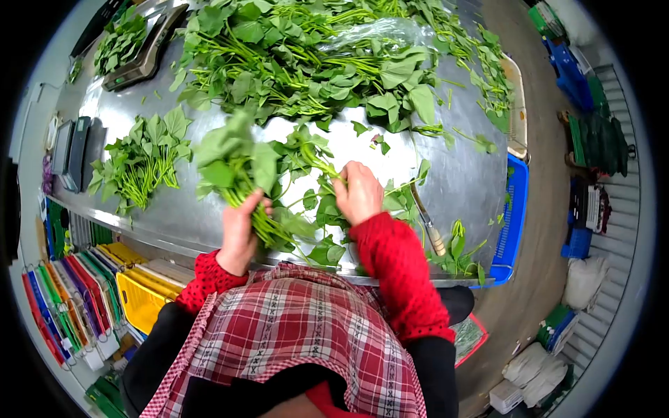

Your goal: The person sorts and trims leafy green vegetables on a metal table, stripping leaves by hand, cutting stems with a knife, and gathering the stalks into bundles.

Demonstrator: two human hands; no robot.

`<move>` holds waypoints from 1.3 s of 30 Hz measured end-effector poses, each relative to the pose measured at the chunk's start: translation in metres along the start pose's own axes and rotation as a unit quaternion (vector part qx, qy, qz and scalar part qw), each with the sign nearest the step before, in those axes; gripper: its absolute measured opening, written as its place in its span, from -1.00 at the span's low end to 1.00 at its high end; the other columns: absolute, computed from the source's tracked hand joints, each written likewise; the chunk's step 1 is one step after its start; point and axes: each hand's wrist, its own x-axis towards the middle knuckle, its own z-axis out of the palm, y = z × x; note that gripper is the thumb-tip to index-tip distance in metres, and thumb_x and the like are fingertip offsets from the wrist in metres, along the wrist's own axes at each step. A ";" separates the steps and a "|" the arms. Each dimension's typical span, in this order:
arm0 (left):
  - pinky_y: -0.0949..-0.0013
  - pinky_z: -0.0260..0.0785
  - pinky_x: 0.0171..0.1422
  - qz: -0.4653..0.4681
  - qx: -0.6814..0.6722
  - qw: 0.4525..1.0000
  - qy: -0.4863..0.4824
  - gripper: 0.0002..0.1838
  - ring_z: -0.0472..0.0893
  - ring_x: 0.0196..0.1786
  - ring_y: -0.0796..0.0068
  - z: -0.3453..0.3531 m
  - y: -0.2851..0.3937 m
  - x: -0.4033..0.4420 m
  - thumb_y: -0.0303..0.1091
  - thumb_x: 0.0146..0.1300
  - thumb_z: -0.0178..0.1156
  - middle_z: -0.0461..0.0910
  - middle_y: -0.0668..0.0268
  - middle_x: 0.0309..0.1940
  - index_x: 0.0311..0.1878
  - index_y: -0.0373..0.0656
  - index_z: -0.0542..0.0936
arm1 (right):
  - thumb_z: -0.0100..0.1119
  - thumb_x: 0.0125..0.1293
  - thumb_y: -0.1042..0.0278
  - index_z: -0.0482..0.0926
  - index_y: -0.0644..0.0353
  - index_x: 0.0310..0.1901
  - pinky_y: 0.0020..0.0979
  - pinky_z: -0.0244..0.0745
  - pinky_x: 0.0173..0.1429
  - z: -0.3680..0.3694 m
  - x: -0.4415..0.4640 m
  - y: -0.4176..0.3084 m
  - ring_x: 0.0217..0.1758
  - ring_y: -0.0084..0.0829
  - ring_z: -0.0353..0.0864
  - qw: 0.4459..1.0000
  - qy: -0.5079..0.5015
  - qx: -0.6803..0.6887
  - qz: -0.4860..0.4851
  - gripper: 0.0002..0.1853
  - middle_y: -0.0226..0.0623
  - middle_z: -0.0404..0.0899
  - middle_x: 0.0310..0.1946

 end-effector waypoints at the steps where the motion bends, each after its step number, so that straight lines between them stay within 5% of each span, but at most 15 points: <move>1: 0.46 0.45 -0.30 -0.011 -0.006 1.000 -0.024 -0.80 0.57 -0.40 0.51 0.008 -0.006 -0.005 -0.41 0.23 0.28 0.61 0.27 -0.38 -0.14 -0.28 0.55 | 0.30 0.12 0.32 0.48 0.23 -0.37 -0.14 0.45 -0.25 -0.005 -0.009 -0.019 -0.34 -0.06 0.57 0.998 0.000 0.058 0.013 -0.80 -0.12 0.55 -0.43; 7: 0.43 0.51 -0.20 -0.062 -0.040 0.996 -0.060 -0.80 0.62 -0.30 0.47 0.008 -0.015 -0.012 -0.50 0.19 0.30 0.63 0.24 -0.31 -0.14 -0.32 0.57 | 0.30 0.15 0.35 0.50 0.20 -0.34 -0.27 0.44 -0.42 0.029 -0.049 -0.050 -0.52 -0.20 0.54 0.958 -0.093 0.212 -0.172 -0.83 -0.25 0.52 -0.52; 9: 0.38 0.56 -0.27 -0.076 -0.024 0.995 -0.066 -0.83 0.65 -0.36 0.43 -0.011 -0.016 -0.005 -0.44 0.23 0.26 0.64 0.24 -0.34 -0.17 -0.31 0.58 | 0.29 0.15 0.29 0.55 0.20 -0.28 -0.25 0.45 -0.38 0.016 -0.036 -0.037 -0.48 -0.18 0.55 0.934 -0.158 0.320 0.010 -0.81 -0.21 0.52 -0.44; 10: 0.37 0.56 -0.31 -0.059 -0.016 0.998 -0.030 -0.79 0.65 -0.38 0.42 -0.011 -0.011 -0.006 -0.46 0.21 0.28 0.63 0.24 -0.33 -0.12 -0.32 0.55 | 0.30 0.14 0.24 0.60 0.21 -0.24 -0.19 0.47 -0.30 0.014 -0.023 -0.026 -0.38 -0.17 0.56 0.980 -0.065 0.179 0.050 -0.76 -0.21 0.53 -0.38; 11: 0.37 0.55 -0.31 -0.006 -0.022 0.999 -0.029 -0.76 0.65 -0.38 0.41 -0.010 -0.006 -0.007 -0.47 0.20 0.29 0.62 0.24 -0.32 -0.08 -0.31 0.54 | 0.33 0.08 0.22 0.62 0.25 -0.26 -0.17 0.46 -0.17 0.021 -0.011 -0.008 -0.22 -0.16 0.54 0.999 0.043 -0.022 -0.018 -0.72 -0.17 0.53 -0.30; 13: 0.38 0.53 -0.29 0.120 -0.010 0.993 -0.007 -0.68 0.63 -0.39 0.41 -0.001 0.015 -0.013 -0.50 0.19 0.29 0.59 0.25 -0.29 0.00 -0.28 0.49 | 0.37 -0.01 0.26 0.54 0.29 -0.32 -0.21 0.40 -0.02 0.033 0.003 0.027 -0.08 -0.09 0.44 0.980 0.015 -0.188 -0.058 -0.69 -0.07 0.49 -0.19; 16: 0.38 0.51 -0.18 0.281 0.162 0.945 0.046 -0.67 0.62 -0.32 0.43 -0.028 0.044 -0.002 -0.55 0.12 0.33 0.61 0.23 -0.21 -0.03 -0.30 0.53 | 0.36 -0.01 0.33 0.50 0.28 -0.37 -0.20 0.42 -0.09 0.024 0.002 0.016 -0.13 -0.10 0.49 0.997 -0.001 -0.068 -0.043 -0.73 -0.09 0.50 -0.25; 17: 0.38 0.51 -0.18 0.283 0.159 0.944 0.052 -0.67 0.62 -0.32 0.43 -0.028 0.041 0.000 -0.55 0.12 0.33 0.61 0.23 -0.21 -0.03 -0.30 0.53 | 0.36 0.03 0.35 0.48 0.27 -0.39 -0.24 0.45 -0.23 0.016 0.001 -0.002 -0.32 -0.15 0.53 0.998 0.007 0.038 0.038 -0.76 -0.14 0.52 -0.39; 19: 0.38 0.50 -0.12 0.256 0.068 0.964 0.012 -0.65 0.63 -0.28 0.42 -0.021 0.031 0.003 -0.54 0.10 0.34 0.62 0.23 -0.25 -0.03 -0.30 0.53 | 0.39 0.11 0.33 0.52 0.26 -0.36 -0.41 0.39 -0.40 0.022 -0.004 -0.015 -0.54 -0.47 0.45 0.948 -0.024 0.286 0.137 -0.76 -0.36 0.49 -0.58; 20: 0.35 0.50 -0.10 0.140 0.039 0.989 -0.011 -0.67 0.63 -0.28 0.39 -0.022 0.020 0.006 -0.55 0.10 0.32 0.63 0.23 -0.26 -0.04 -0.30 0.52 | 0.40 0.13 0.32 0.54 0.26 -0.35 -0.48 0.36 -0.43 0.026 -0.006 -0.024 -0.55 -0.58 0.41 0.904 -0.047 0.392 0.163 -0.77 -0.43 0.49 -0.60; 23: 0.37 0.51 -0.05 -0.021 -0.051 0.998 -0.029 -0.66 0.64 -0.23 0.37 -0.004 -0.014 -0.007 -0.62 0.10 0.28 0.63 0.20 -0.20 -0.02 -0.33 0.50 | 0.35 0.21 0.38 0.59 0.35 -0.32 -0.62 0.34 -0.40 0.049 -0.022 -0.036 -0.49 -0.70 0.43 0.855 -0.135 0.455 0.207 -0.81 -0.45 0.57 -0.51; 28: 0.40 0.50 -0.02 -0.023 -0.041 0.996 -0.075 -0.69 0.64 -0.15 0.44 -0.004 -0.022 -0.011 -0.58 0.17 0.28 0.64 0.23 -0.14 0.00 -0.36 0.54 | 0.23 0.32 0.39 0.62 0.39 -0.20 -0.62 0.37 -0.34 0.050 -0.038 -0.043 -0.41 -0.70 0.49 0.823 -0.172 0.497 0.217 -0.80 -0.37 0.63 -0.41; 31: 0.40 0.51 -0.03 -0.053 -0.048 0.994 -0.077 -0.74 0.64 -0.16 0.44 -0.003 -0.020 -0.012 -0.56 0.20 0.24 0.65 0.22 -0.15 -0.03 -0.37 0.57 | 0.12 0.40 0.36 0.61 0.37 -0.10 -0.59 0.41 -0.18 0.039 -0.045 -0.058 -0.28 -0.68 0.50 0.871 -0.166 0.445 0.126 -0.77 -0.39 0.63 -0.32; 35: 0.38 0.54 -0.07 -0.040 -0.044 0.997 -0.047 -0.81 0.66 -0.23 0.41 -0.003 -0.013 -0.013 -0.49 0.24 0.21 0.66 0.18 -0.23 -0.12 -0.38 0.59 | 0.06 0.43 0.38 0.58 0.36 -0.05 -0.60 0.41 -0.18 0.043 -0.058 -0.059 -0.31 -0.66 0.50 0.863 -0.133 0.469 0.131 -0.77 -0.41 0.60 -0.37; 39: 0.40 0.51 -0.16 0.000 -0.080 0.997 0.003 -0.82 0.64 -0.30 0.41 -0.019 0.000 0.008 -0.43 0.24 0.22 0.66 0.18 -0.32 -0.18 -0.36 0.59 | -0.06 0.46 0.33 0.48 0.31 -0.31 -0.53 0.33 -0.47 0.035 -0.063 -0.058 -0.59 -0.60 0.40 0.828 -0.161 0.489 0.223 -0.76 -0.39 0.54 -0.56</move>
